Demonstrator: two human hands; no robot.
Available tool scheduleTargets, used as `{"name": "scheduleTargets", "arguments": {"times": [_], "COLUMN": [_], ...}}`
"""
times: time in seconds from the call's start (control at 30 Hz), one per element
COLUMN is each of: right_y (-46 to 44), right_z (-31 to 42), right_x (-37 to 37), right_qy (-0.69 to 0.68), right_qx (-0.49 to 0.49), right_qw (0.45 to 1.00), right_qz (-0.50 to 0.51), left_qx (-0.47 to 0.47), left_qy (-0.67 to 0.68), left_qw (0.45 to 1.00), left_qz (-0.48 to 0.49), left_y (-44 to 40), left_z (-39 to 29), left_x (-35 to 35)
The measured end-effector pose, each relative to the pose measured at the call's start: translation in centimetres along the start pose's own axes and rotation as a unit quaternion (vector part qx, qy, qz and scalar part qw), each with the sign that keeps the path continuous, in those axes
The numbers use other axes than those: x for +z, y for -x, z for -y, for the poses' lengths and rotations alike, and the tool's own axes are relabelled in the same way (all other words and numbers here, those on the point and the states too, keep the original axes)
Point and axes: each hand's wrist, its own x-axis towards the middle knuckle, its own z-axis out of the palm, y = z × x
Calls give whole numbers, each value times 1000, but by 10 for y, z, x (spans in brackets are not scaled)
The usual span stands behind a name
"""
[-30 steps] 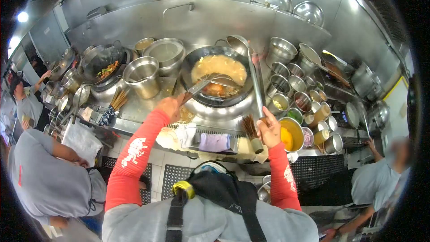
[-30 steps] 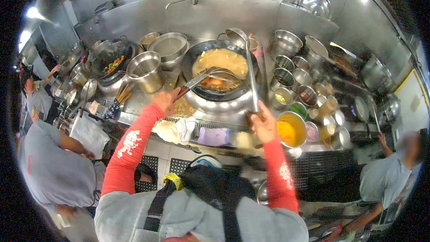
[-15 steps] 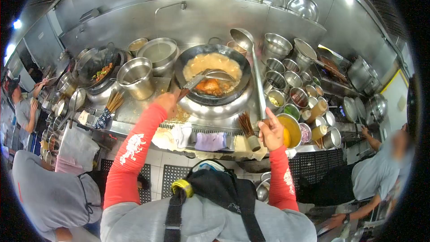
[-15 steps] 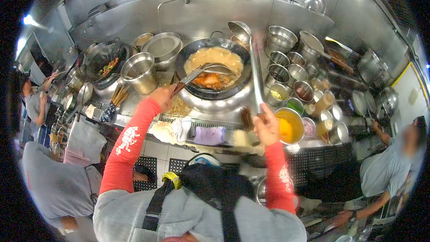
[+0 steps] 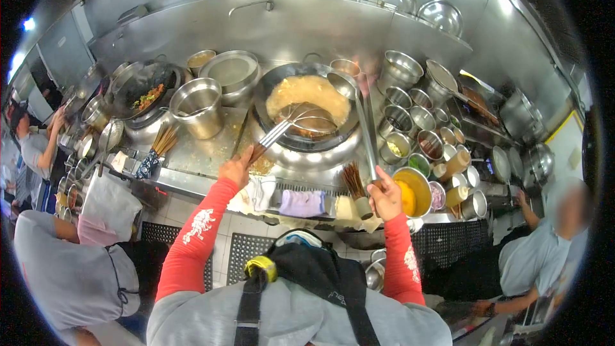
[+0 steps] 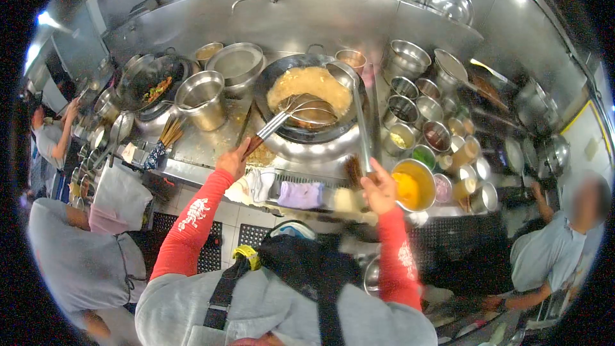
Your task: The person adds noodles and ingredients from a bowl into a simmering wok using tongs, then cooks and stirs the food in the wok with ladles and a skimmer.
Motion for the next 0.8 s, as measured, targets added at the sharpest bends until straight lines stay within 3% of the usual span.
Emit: {"name": "scheduleTargets", "arguments": {"times": [0.07, 0.17, 0.27, 0.33, 0.47, 0.53, 0.6, 0.67, 0.73, 0.8], "right_y": [-10, -36, -91, -123, -163, -157, -151, -158, -172, -153], "right_z": [1, 15, 4, 15, 27, 61, 71, 57, 14, 21], "right_x": [4, 16, 27, 41, 43, 44, 33, 40, 48, 57], "right_qy": [3, 118, 339, 406, 540, 535, 514, 516, 492, 500], "right_qx": [-6, -10, -239, -236, -187, -218, -232, -240, -278, -222], "right_qw": [1000, 993, 910, 881, 810, 806, 818, 818, 820, 830], "right_qz": [16, 25, 22, 60, 131, 133, 110, 90, 88, 113], "left_qx": [-1, 19, 6, 5, 87, 101, 43, -67, -85, -129], "left_qy": [-9, 4, 13, 7, 29, 79, 245, 358, 384, 276], "left_qw": [1000, 1000, 1000, 1000, 980, 963, 958, 931, 918, 945], "left_qz": [24, 7, 25, 18, -178, -238, -145, 22, 40, 119], "left_y": [3, 4, 11, 16, 56, 88, 124, 154, 185, 218], "left_z": [-10, -10, -9, -4, -14, -22, -16, -8, 19, 29], "left_x": [-5, -4, -5, -5, -36, -56, -41, -18, 52, 84]}}
